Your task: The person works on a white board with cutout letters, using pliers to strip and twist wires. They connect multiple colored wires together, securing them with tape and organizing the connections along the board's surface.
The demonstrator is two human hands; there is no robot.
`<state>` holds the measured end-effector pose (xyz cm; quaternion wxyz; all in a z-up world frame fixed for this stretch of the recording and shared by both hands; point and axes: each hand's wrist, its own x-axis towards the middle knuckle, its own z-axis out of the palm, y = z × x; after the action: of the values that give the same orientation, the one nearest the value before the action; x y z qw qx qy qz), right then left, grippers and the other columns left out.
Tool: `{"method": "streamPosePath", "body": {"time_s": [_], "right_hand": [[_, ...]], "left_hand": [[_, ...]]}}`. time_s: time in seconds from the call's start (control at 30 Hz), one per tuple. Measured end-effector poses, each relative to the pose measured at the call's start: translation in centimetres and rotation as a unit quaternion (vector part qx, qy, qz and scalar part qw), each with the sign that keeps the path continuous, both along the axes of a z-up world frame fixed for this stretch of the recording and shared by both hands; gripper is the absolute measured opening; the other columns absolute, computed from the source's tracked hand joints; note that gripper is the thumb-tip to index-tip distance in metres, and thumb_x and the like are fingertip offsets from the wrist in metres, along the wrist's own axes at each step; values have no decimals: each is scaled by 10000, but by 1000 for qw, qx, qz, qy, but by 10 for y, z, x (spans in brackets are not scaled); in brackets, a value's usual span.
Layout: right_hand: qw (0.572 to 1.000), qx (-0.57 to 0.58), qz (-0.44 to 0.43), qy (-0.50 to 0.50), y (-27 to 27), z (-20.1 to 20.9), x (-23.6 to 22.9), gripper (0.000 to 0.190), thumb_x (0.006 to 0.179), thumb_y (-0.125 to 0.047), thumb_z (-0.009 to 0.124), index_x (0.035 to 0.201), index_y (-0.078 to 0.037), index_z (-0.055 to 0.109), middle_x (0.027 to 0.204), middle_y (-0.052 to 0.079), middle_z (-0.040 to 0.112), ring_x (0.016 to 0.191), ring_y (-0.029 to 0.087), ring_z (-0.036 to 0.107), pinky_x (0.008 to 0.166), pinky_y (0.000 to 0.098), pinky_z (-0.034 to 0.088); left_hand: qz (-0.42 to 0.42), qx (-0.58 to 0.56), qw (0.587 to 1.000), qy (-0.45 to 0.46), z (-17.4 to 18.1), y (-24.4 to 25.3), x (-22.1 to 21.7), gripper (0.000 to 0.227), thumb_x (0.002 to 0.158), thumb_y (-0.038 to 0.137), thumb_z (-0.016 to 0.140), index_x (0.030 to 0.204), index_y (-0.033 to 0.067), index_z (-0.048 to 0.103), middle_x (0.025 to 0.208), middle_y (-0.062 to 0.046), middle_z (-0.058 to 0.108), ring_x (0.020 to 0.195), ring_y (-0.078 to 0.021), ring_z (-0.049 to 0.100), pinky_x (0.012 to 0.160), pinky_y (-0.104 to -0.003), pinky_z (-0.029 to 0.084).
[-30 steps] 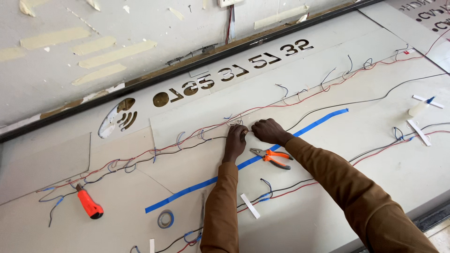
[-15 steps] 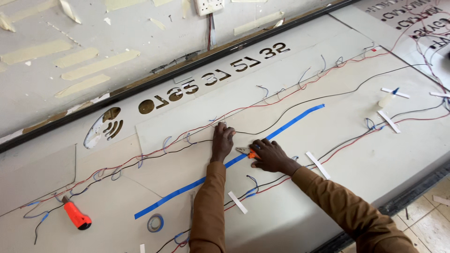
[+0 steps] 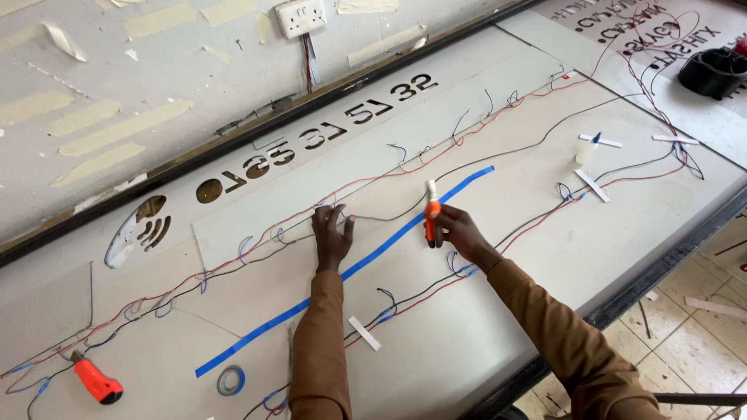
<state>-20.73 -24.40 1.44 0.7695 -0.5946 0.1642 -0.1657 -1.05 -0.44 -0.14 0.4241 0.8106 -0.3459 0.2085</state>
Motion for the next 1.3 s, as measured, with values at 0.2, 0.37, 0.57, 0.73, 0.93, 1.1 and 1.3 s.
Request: {"method": "streamPosePath", "body": {"time_s": [0.2,0.37,0.57,0.73,0.93,1.1,1.3], "right_hand": [[986,160,-22,37,-39,-7,-16,362,1064,-231,729,1283,44,644,1002,201,769,801,310,795,480,407,613],[992,110,1,65,-55,-11,-34,333,1055,-137,714,1313,64,648,1004,210,754,793,297,791,463,317,556],[991,99,18,88,-91,-6,-23,354,981,-127,760,1269,67,693,923,186,705,735,269,741,417,311,518],[987,75,69,122,-146,0,-12,317,897,-74,789,1166,81,725,737,196,625,557,284,630,363,367,466],[975,57,168,130,-178,5,0,320,881,-115,784,1171,9,726,760,213,669,600,256,631,399,302,434],[958,-21,262,111,-174,10,20,387,885,-73,782,1243,6,658,891,182,691,584,218,574,433,306,455],[943,-88,287,144,-155,20,60,485,830,-44,771,1294,-6,636,938,156,706,582,231,595,434,331,440]], "left_hand": [[76,77,989,99,-10,-54,-52,300,1136,419,651,994,155,645,882,-99,638,850,-373,749,731,-563,610],[143,-206,913,321,1,-88,-79,402,1101,233,678,1382,52,453,1228,-234,724,1070,-384,815,876,-494,732],[98,-467,726,496,0,-144,-80,402,1153,136,618,1456,-20,405,1326,-312,703,1156,-331,794,1081,-506,679],[72,-478,694,534,-1,-215,-67,212,1090,26,652,1288,-44,623,1151,-327,800,1069,-344,828,1031,-490,685],[70,-498,666,551,13,-242,-60,413,1239,313,408,1212,-11,663,1183,-313,826,1033,-324,864,991,-462,746],[60,-454,672,582,22,-244,-42,422,1228,310,342,1143,28,644,1038,-252,852,862,-291,877,900,-444,753],[25,-476,676,562,20,-240,-39,346,1238,258,407,1168,15,644,1005,-274,837,865,-338,860,875,-466,754]]}}
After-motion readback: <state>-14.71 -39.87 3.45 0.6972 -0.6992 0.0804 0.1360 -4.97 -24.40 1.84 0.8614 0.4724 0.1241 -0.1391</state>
